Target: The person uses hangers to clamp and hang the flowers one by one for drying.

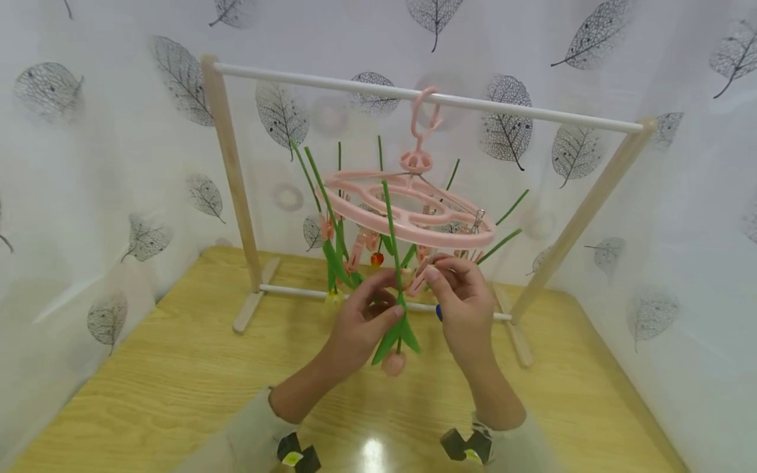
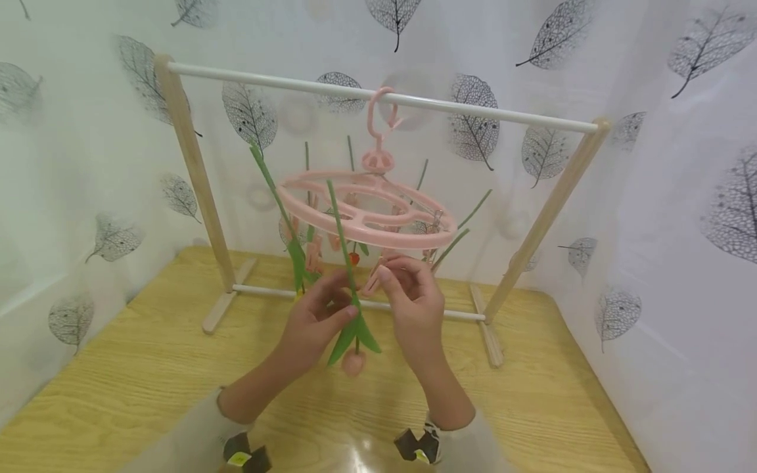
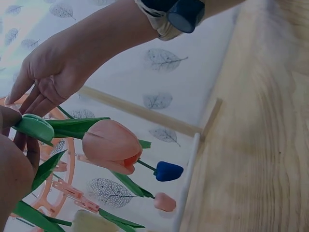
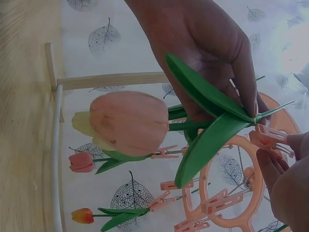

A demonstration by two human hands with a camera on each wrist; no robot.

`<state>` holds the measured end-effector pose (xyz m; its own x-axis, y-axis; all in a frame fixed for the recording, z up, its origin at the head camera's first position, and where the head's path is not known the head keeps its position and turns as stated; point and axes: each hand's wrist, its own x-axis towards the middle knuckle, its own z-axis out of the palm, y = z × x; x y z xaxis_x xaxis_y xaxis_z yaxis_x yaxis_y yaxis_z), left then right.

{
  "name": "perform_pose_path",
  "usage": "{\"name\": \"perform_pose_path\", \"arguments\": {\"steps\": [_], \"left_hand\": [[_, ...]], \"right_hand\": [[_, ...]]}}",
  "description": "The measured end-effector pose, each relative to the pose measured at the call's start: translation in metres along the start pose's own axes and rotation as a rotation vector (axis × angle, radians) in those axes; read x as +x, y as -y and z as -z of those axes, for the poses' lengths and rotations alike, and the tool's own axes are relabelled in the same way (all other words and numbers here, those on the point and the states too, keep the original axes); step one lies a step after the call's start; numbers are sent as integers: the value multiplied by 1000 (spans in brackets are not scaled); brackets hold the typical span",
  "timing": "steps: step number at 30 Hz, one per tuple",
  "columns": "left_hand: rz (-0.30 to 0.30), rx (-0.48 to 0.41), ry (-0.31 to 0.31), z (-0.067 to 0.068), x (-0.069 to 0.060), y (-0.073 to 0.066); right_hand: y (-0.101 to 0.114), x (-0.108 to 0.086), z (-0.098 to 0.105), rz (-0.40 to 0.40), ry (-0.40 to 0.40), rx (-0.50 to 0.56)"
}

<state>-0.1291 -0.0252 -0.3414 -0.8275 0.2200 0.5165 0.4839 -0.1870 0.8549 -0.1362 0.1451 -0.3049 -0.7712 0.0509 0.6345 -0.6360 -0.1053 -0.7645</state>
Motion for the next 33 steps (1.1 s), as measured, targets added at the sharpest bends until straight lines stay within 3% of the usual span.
{"name": "perform_pose_path", "arguments": {"steps": [10, 15, 33], "left_hand": [[-7, 47, -16, -5, 3, -4], [-37, 70, -9, -5, 3, 1], [-76, 80, -2, -6, 1, 6]], "right_hand": [[2, -2, -3, 27, -37, 85], [1, -1, -4, 30, -9, 142], [0, -5, -9, 21, -25, 135]]}}
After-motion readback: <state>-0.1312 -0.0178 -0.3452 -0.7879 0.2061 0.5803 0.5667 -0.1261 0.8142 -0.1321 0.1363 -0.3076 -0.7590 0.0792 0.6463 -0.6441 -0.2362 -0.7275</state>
